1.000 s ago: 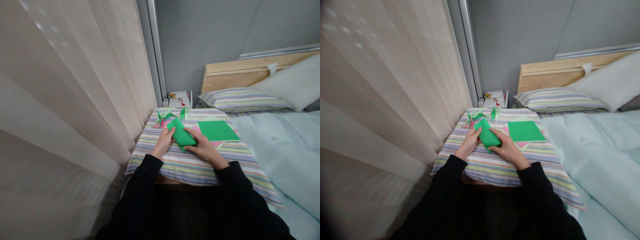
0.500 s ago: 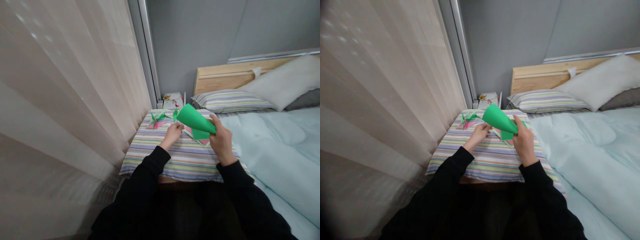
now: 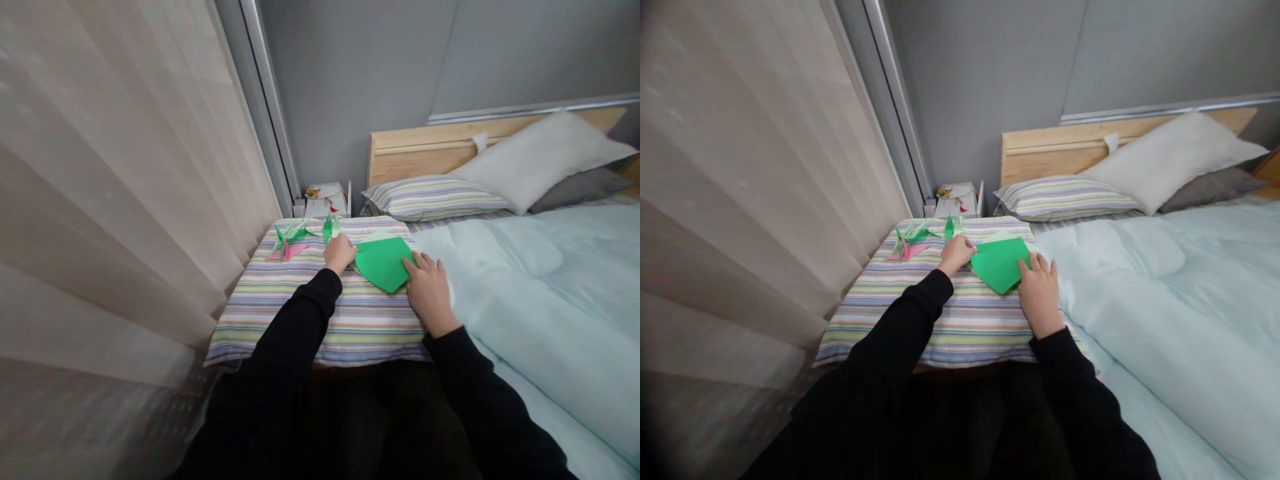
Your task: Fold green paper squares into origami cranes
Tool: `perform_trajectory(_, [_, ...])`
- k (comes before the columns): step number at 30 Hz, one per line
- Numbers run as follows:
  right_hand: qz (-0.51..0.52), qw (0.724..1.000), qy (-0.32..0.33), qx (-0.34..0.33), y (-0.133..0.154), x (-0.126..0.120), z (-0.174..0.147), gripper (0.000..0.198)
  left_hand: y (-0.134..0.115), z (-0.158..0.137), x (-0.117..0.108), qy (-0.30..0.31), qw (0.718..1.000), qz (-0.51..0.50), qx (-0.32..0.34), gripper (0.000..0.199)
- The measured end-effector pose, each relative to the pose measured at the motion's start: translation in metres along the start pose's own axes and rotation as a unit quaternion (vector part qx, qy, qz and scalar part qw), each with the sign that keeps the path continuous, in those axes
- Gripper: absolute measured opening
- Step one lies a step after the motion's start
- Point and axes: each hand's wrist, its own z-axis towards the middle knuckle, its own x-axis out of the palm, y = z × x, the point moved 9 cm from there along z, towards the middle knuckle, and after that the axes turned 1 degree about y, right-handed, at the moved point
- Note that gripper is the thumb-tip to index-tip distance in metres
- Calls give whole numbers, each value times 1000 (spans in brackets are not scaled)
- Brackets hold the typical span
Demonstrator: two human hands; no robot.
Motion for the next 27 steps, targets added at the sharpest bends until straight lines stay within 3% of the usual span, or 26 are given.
perform_trajectory(5, [13,999,44,10,-3,9,2,48,8,8,2,-5,999,-30,-17,13])
perform_trajectory(11, [21,1000,13,9,-3,10,-1,43,11,-3,-20,-18,994,-106,12,14])
perform_trajectory(17, [1,1000,-11,17,-5,7,-1,38,43,-36,-96,-111,984,-136,28,9])
perform_trajectory(22, [39,998,28,-32,-12,-1,9,63,96,-77,-169,-185,969,-163,24,14])
perform_trajectory(25, [166,984,-8,-57,4,-33,19,64,118,-101,-196,-223,954,-199,19,16])
perform_trajectory(27, [347,935,-31,-61,29,-53,21,62,123,-112,-199,-228,944,-237,21,17])
